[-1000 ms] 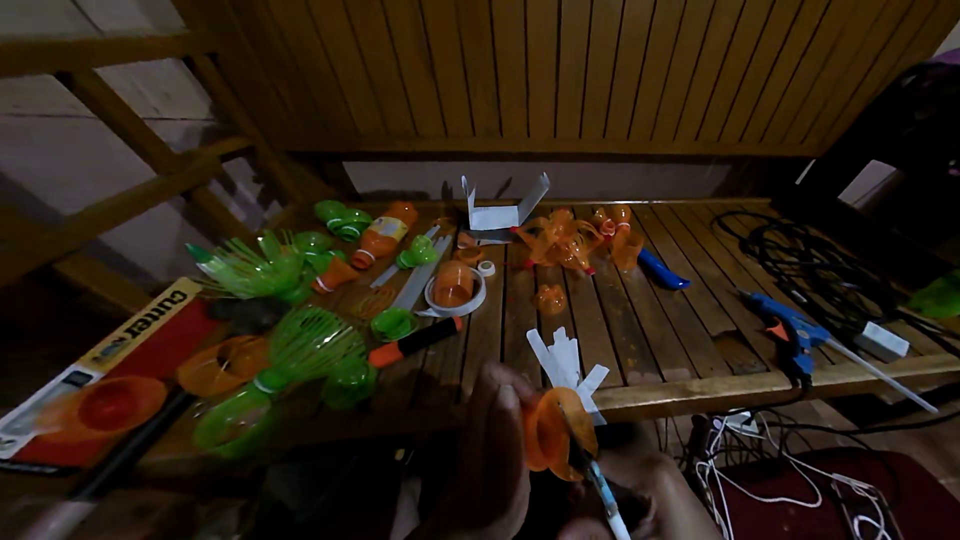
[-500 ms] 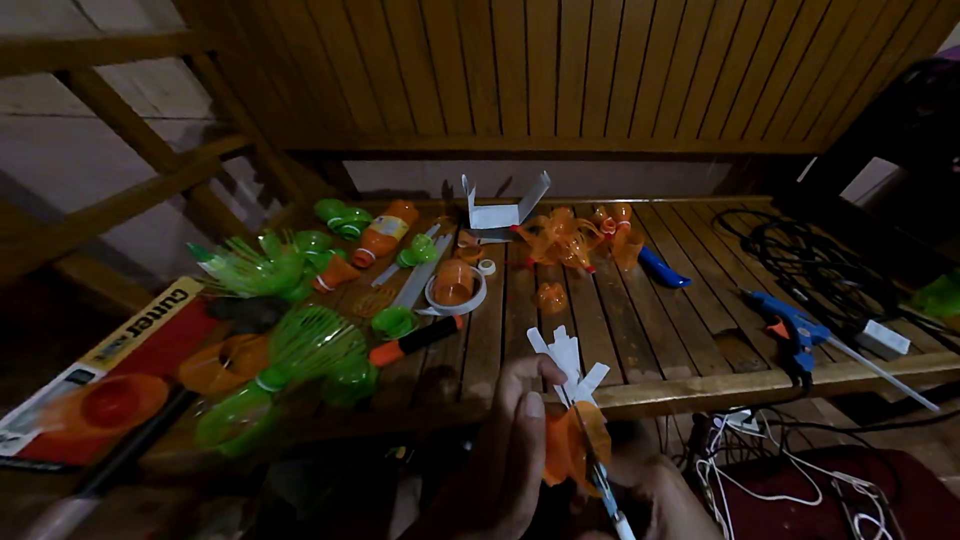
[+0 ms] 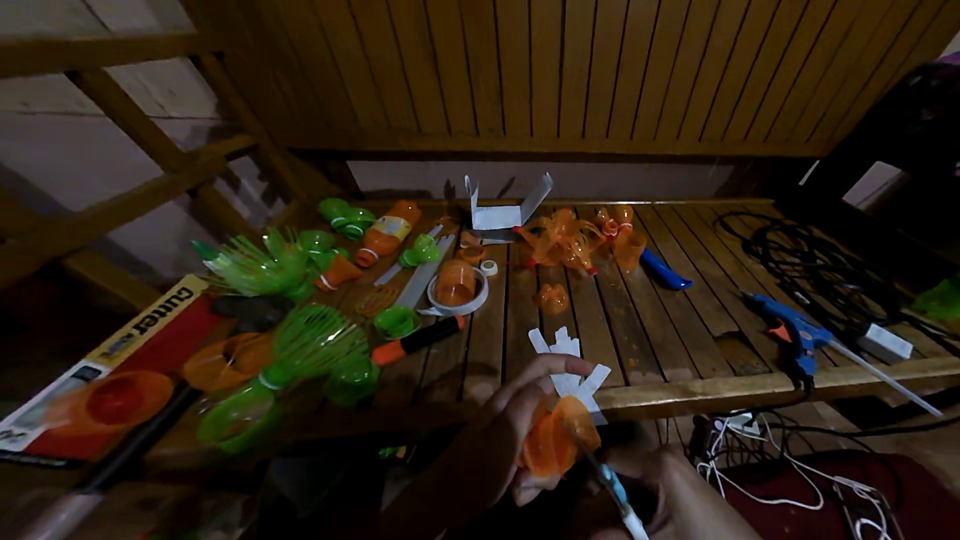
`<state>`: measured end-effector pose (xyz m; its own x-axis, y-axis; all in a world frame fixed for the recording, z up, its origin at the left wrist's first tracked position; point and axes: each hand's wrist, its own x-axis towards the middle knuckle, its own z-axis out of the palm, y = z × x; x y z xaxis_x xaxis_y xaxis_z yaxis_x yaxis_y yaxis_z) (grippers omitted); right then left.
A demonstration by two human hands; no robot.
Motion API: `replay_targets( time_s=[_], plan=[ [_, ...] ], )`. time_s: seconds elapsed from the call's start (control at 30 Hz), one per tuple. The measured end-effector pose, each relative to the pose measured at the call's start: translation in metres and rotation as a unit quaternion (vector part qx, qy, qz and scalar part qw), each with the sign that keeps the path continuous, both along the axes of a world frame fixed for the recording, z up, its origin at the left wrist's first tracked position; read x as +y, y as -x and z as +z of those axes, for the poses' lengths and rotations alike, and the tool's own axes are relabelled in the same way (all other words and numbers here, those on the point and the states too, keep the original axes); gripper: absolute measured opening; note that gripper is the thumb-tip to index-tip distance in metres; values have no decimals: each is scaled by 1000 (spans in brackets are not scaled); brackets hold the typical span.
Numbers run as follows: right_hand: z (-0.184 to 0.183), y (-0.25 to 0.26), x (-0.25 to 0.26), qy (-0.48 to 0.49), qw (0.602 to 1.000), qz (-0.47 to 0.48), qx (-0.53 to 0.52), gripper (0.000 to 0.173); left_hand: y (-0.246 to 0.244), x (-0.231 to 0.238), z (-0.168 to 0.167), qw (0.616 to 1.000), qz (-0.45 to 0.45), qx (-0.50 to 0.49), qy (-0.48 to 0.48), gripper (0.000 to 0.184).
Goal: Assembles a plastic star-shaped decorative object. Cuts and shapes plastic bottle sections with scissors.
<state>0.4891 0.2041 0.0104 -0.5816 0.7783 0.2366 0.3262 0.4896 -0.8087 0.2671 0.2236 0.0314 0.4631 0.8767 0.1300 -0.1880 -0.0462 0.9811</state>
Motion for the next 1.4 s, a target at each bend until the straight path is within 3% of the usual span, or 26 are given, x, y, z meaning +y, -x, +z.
replay_targets(
  time_s=[0.13,0.47,0.67,0.8,0.87,0.93,1.03,1.1,1.17,1.23,1.4],
  plan=[
    [4,1,-3,39,999,-9,9,47,-2,1,4,999,-17,13,49,43],
    [-6,3,0,16,998,-17,50,38,-11,0,5,993,27,-44,106,56],
    [-13,1,7,-45,997,-51,-21,43,-1,16,-2,966,-84,-79,230,59],
    [-16,5,11,2,998,-65,-15,44,2,28,-3,954,-110,-59,273,67],
    [-13,10,12,61,995,-73,11,42,-5,25,-12,976,-13,-86,199,67],
    [-8,16,12,111,989,-83,48,37,-23,19,-22,983,156,-91,41,61],
    [-3,22,10,135,985,-71,85,33,-43,15,-35,925,327,-54,-184,79],
    [0,25,6,138,985,-60,90,33,-47,19,-42,866,402,-17,-297,64],
    [0,27,4,144,984,-53,94,32,-45,24,-42,827,443,8,-346,53],
    [-2,29,3,134,984,-52,101,31,-42,25,-41,811,451,30,-371,47],
    [0,33,2,119,986,-72,93,40,-41,16,-46,748,489,150,-423,62]
  ],
)
